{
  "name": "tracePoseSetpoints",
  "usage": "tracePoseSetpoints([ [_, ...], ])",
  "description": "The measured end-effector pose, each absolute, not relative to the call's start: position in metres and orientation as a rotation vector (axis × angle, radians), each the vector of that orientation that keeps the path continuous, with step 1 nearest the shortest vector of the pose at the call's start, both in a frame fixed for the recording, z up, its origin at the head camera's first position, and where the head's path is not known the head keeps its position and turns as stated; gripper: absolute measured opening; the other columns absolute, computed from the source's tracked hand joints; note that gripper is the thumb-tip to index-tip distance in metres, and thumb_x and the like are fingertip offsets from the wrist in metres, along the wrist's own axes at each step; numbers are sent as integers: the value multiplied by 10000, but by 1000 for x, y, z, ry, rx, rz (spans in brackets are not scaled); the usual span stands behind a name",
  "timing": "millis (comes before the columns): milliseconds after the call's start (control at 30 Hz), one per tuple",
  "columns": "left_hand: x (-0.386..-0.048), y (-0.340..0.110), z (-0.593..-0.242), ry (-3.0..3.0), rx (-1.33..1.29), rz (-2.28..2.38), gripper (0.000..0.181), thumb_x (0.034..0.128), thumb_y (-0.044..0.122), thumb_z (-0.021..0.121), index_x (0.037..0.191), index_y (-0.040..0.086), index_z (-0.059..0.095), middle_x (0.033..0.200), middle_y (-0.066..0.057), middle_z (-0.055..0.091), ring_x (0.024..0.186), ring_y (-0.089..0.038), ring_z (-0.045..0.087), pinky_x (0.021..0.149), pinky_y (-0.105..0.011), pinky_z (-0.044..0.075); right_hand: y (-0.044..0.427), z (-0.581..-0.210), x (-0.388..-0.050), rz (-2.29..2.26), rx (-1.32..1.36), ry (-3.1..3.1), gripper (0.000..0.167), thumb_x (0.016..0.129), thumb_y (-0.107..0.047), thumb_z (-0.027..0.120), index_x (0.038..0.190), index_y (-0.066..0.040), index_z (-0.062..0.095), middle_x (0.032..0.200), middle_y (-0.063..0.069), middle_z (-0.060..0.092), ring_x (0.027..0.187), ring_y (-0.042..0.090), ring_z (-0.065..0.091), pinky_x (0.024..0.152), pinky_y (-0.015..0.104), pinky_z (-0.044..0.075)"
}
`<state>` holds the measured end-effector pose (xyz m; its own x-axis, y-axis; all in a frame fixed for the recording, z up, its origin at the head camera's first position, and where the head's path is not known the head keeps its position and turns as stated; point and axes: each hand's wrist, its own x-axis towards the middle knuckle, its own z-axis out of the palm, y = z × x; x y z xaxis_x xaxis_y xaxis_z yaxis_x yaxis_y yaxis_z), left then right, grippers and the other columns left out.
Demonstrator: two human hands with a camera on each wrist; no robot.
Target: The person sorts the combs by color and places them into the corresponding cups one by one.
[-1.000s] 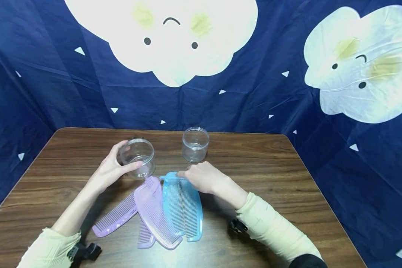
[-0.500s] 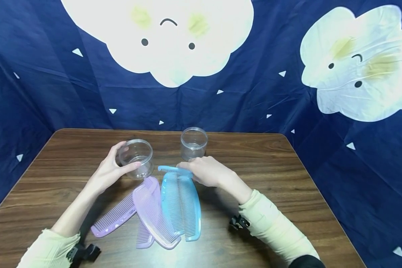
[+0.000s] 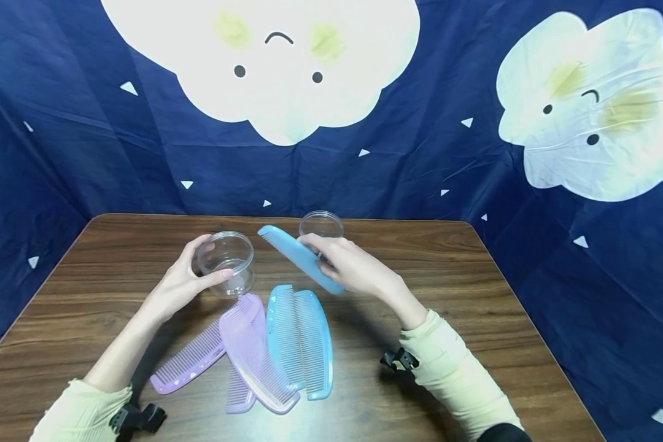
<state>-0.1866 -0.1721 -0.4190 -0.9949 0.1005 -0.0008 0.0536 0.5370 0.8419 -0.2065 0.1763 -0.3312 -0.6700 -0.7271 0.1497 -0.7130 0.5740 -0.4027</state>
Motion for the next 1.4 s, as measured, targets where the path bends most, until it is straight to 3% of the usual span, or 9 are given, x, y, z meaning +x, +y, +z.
tracePoseSetpoints([
  [200,-187,-172,-419,2701,147,1490,1060,852,536,801,1642,224,167,1655,-148,371,1527,-425,331,1176,-647,305,175,-328,-212,-912,-1259,2728,463,998,-1,610,1429,-128,498,1159,48,705,1000,158,712,851,336,589],
  [633,-187,-172,-420,2687,137,1493,1076,850,537,802,1645,209,156,1659,-145,364,1535,-414,319,1183,-646,297,171,-323,-215,-1171,-1118,2697,452,1013,-33,613,1424,-177,488,1076,64,709,919,172,704,718,317,592],
  [900,-187,-172,-419,2685,130,1498,1071,849,537,803,1643,217,159,1660,-139,361,1532,-414,324,1176,-644,308,164,-324,-221,-1324,-1118,2622,480,1001,2,619,1409,-156,423,1090,107,717,925,208,727,733,421,628],
  [1067,-187,-171,-419,2684,135,1498,1072,849,542,801,1643,220,157,1662,-139,359,1532,-417,323,1174,-647,308,157,-324,-227,-1449,-1109,2579,490,984,44,624,1397,-106,406,1105,141,693,957,226,716,838,358,598],
  [1200,-187,-172,-418,2686,133,1491,1078,849,545,800,1645,226,147,1665,-139,353,1534,-427,316,1171,-657,303,149,-323,-232,-1581,-1099,2511,496,977,62,620,1398,-68,393,1069,184,657,951,266,695,790,309,598],
  [1400,-187,-172,-419,2681,138,1487,1089,851,550,796,1651,235,127,1672,-136,340,1543,-422,299,1178,-662,292,137,-323,-238,-1714,-1080,2437,503,976,77,606,1408,-51,384,1077,209,645,940,272,686,722,349,622],
])
